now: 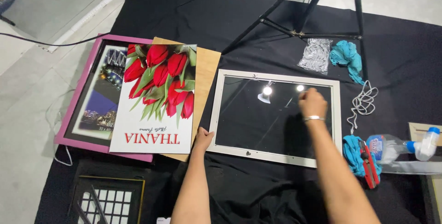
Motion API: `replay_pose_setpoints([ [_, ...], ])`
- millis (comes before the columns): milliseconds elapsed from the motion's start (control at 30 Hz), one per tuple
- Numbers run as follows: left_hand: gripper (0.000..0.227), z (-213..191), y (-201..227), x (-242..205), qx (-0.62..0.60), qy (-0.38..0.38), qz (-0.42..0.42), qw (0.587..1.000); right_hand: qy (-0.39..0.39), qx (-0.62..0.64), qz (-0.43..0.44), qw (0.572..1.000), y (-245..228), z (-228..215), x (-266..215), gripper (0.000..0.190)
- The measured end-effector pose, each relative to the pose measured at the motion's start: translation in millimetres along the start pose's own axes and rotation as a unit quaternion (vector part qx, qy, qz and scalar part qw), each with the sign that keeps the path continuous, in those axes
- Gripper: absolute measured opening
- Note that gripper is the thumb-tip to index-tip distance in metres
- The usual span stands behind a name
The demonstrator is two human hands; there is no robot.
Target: The person brushes the backboard of a picture frame to clean it, then uses a utility knife to pry the backboard open and removes the artwork and backboard from the frame.
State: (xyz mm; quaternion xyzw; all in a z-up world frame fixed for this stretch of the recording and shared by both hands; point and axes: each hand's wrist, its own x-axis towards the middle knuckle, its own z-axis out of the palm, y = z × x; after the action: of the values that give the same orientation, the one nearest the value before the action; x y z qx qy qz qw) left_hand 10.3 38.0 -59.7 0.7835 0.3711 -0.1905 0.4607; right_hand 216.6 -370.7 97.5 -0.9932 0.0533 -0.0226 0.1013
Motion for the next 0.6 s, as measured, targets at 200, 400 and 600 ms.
replay_pose_setpoints([
  [200,0.039,-6,8,-9,0.015,-0.004,-0.002,1.000,-0.052,0.132,-0.068,0.988,-148,12,-30,0.020],
  [400,0.034,-9,15,-21,0.014,0.005,-0.001,1.000,-0.096,0.340,-0.024,0.935,-236,30,-41,0.030],
  [600,0.037,-8,16,-24,0.030,0.013,0.003,0.999,-0.081,0.408,0.070,0.907,-238,23,-33,0.037],
])
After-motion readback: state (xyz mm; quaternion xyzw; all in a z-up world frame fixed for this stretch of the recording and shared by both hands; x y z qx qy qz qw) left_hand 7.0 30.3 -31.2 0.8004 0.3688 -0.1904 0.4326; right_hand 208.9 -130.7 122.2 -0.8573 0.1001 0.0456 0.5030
